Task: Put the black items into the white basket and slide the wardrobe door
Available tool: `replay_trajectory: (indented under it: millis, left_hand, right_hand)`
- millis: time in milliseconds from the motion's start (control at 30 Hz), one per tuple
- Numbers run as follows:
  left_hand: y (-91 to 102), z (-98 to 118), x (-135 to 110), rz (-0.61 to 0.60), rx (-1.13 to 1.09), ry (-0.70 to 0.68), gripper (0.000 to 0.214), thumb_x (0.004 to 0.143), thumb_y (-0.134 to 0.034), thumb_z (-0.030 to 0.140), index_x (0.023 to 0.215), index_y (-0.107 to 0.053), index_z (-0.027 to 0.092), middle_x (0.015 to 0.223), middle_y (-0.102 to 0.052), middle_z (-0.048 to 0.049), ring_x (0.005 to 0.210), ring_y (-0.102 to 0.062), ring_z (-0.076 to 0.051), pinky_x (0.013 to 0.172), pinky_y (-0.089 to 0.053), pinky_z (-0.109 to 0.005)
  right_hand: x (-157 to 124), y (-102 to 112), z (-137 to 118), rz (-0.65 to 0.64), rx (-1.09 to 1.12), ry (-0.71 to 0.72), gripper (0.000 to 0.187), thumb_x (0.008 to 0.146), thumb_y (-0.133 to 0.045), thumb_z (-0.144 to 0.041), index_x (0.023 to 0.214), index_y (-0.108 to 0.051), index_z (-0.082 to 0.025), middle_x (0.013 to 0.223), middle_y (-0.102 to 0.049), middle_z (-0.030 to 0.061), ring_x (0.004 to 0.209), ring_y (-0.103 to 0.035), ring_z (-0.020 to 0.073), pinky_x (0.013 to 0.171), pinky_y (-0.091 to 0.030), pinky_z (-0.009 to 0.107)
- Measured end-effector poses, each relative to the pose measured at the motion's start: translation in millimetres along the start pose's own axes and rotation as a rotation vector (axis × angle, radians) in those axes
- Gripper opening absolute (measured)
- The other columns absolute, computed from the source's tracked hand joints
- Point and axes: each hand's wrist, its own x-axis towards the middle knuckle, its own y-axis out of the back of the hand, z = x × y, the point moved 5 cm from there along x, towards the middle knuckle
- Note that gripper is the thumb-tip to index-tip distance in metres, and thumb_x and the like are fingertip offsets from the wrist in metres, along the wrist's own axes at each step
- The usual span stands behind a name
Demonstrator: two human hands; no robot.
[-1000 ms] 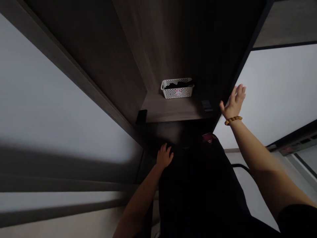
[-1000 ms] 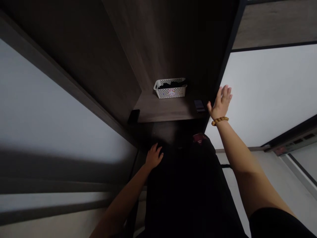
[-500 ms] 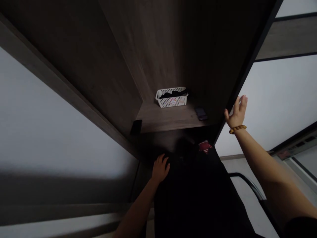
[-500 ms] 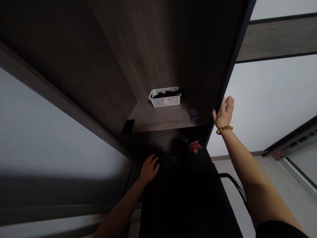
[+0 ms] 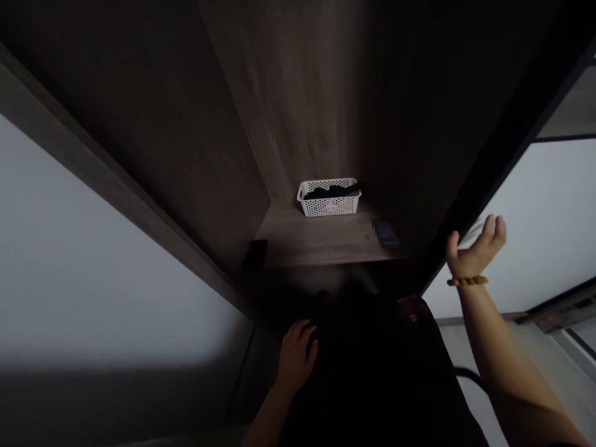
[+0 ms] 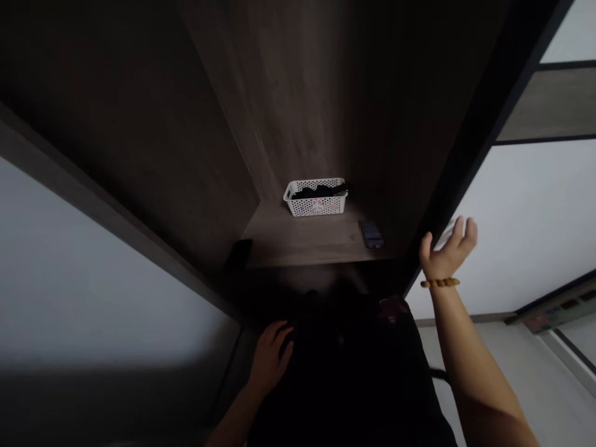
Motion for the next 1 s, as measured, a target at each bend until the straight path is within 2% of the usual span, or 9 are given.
replay_trajectory:
  millis: [100,200,300,367,467,600,700,833,1000]
  left_hand:
    - [-4.7,-7,-5,0.061,-0.045,0.037,0.031,0.098,-0.054,0.028,0.121,-0.074,0.025,0.123,-0.075,-0.0111,0.118,-0.071,-0.028,0.098,-0.063,-0.048]
    - [-21.0,-19,-13,0.035,-0.104,0.031,0.037,0.097,-0.056,0.028,0.131,-0.070,0.032,0.123,-0.076,-0.0094,0.119,-0.072,-0.028,0.097,-0.065,-0.048]
    - [-34.7,-44,7,-0.050,-0.122,-0.030,0.049,0.093,-0.061,0.034,0.142,-0.064,0.040,0.131,-0.074,-0.0102,0.123,-0.070,-0.032,0.096,-0.066,-0.051]
    - [-34.7,-72,56,-0.073,-0.084,-0.009,0.056,0.092,-0.062,0.039,0.147,-0.060,0.041,0.147,-0.065,-0.0113,0.133,-0.064,-0.035,0.103,-0.061,-0.057]
    - [-24.6,-120,183,-0.039,0.032,0.072,0.054,0.095,-0.058,0.041,0.148,-0.062,0.033,0.166,-0.047,-0.0100,0.149,-0.049,-0.039,0.119,-0.045,-0.062]
    - [-28.5,-175,380,-0.111,0.233,0.103,0.066,0.091,-0.067,0.039,0.153,-0.056,0.018,0.175,-0.030,-0.0159,0.160,-0.029,-0.042,0.126,-0.033,-0.059]
    - [-50.0,-204,484,-0.201,0.352,0.147,0.075,0.088,-0.075,0.046,0.151,-0.056,0.010,0.177,-0.020,-0.0224,0.163,-0.017,-0.043,0.129,-0.025,-0.058]
    - [-91.7,-229,545,-0.400,0.399,0.259,0.090,0.083,-0.077,0.067,0.143,-0.062,0.002,0.174,-0.022,-0.0298,0.161,-0.022,-0.046,0.127,-0.029,-0.054]
    - [-111.7,-234,559,-0.377,0.401,0.303,0.085,0.085,-0.072,0.073,0.134,-0.070,0.004,0.169,-0.033,-0.0292,0.133,-0.060,-0.045,0.109,-0.052,-0.048]
  right_hand:
    - [-19,-45,-65,-0.224,0.190,0.204,0.065,0.093,-0.059,-0.035,0.155,-0.045,-0.022,0.144,-0.057,0.0184,0.137,-0.056,0.0357,0.114,-0.048,0.059]
    - [-43,-144,-135,-0.703,0.293,0.272,0.055,0.094,-0.057,-0.039,0.146,-0.057,-0.022,0.143,-0.059,0.0168,0.136,-0.056,0.0326,0.115,-0.048,0.053]
    - [-46,-253,-175,-0.940,0.117,0.180,0.065,0.088,-0.065,-0.040,0.150,-0.056,-0.020,0.158,-0.047,0.0188,0.150,-0.040,0.0376,0.122,-0.039,0.053]
    - [-34,-314,-182,-1.002,-0.034,0.079,0.076,0.087,-0.070,-0.040,0.157,-0.049,-0.021,0.167,-0.035,0.0189,0.155,-0.031,0.0405,0.124,-0.033,0.054]
    - [-9,-379,-175,-1.042,-0.189,-0.042,0.085,0.087,-0.073,-0.047,0.162,-0.042,-0.024,0.173,-0.022,0.0196,0.157,-0.027,0.0423,0.124,-0.030,0.054]
    - [7,-435,-162,-1.162,-0.237,-0.069,0.085,0.084,-0.075,-0.061,0.155,-0.050,-0.021,0.167,-0.031,0.0226,0.152,-0.036,0.0387,0.122,-0.034,0.049]
    - [9,-467,-153,-1.204,-0.241,-0.075,0.084,0.082,-0.076,-0.067,0.148,-0.059,-0.019,0.163,-0.038,0.0236,0.150,-0.040,0.0375,0.121,-0.036,0.047]
    - [6,-499,-142,-1.216,-0.262,-0.099,0.086,0.083,-0.072,-0.071,0.141,-0.065,-0.008,0.170,-0.026,0.0282,0.156,-0.032,0.0397,0.125,-0.032,0.047]
    - [8,-512,-133,-1.197,-0.279,-0.093,0.082,0.086,-0.069,-0.071,0.138,-0.069,-0.007,0.173,-0.025,0.0262,0.148,-0.042,0.0407,0.116,-0.044,0.048]
